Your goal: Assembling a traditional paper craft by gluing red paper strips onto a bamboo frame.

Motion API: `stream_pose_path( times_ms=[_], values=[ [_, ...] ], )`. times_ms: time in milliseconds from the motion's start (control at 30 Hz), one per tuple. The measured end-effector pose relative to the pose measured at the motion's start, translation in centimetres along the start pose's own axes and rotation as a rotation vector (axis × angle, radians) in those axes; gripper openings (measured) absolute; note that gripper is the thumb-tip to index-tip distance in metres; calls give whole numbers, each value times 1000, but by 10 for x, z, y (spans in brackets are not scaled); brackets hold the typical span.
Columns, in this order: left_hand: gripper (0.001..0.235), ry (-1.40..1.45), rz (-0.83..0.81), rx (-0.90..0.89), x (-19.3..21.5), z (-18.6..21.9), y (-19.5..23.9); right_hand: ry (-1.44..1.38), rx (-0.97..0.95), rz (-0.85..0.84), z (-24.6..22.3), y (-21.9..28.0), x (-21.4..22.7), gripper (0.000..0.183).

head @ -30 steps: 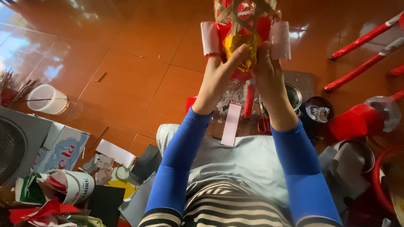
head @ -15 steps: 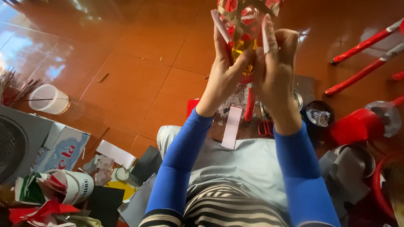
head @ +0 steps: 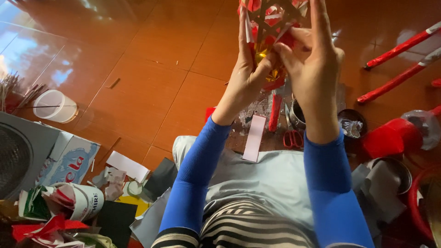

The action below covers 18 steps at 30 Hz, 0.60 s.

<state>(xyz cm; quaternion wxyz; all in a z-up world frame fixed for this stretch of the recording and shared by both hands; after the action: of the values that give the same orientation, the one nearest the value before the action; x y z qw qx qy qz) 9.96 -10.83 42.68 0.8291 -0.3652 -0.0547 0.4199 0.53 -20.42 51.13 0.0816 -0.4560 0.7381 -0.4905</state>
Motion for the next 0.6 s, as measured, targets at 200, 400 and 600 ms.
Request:
stream_pose_path(
  times_ms=[200, 400, 600],
  values=[
    [86, -169, -69, -140, 0, 18, -3, 143, 0, -120, -11, -30, -3, 73],
    [78, -594, -39, -162, -1, 33, 0, 72, 9, -183, 3, -27, -12, 60],
    [48, -1019, 95, -177, -10, 64, 17, 114, 7, -85, 1, -20, -15, 67]
  ],
)
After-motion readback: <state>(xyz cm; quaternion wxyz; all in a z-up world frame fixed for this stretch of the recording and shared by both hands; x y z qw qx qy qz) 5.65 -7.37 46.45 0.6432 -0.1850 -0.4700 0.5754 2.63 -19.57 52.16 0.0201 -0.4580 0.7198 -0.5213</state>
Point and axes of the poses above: each hand's wrist, its own y-axis away from the middle knuckle, its own x-axis out of the back of the hand, z = x × y, the point moved 9 cm from there along -y, towards the middle knuckle, and after that the axes turned 6 degrees about -x, right-handed, at the moved point
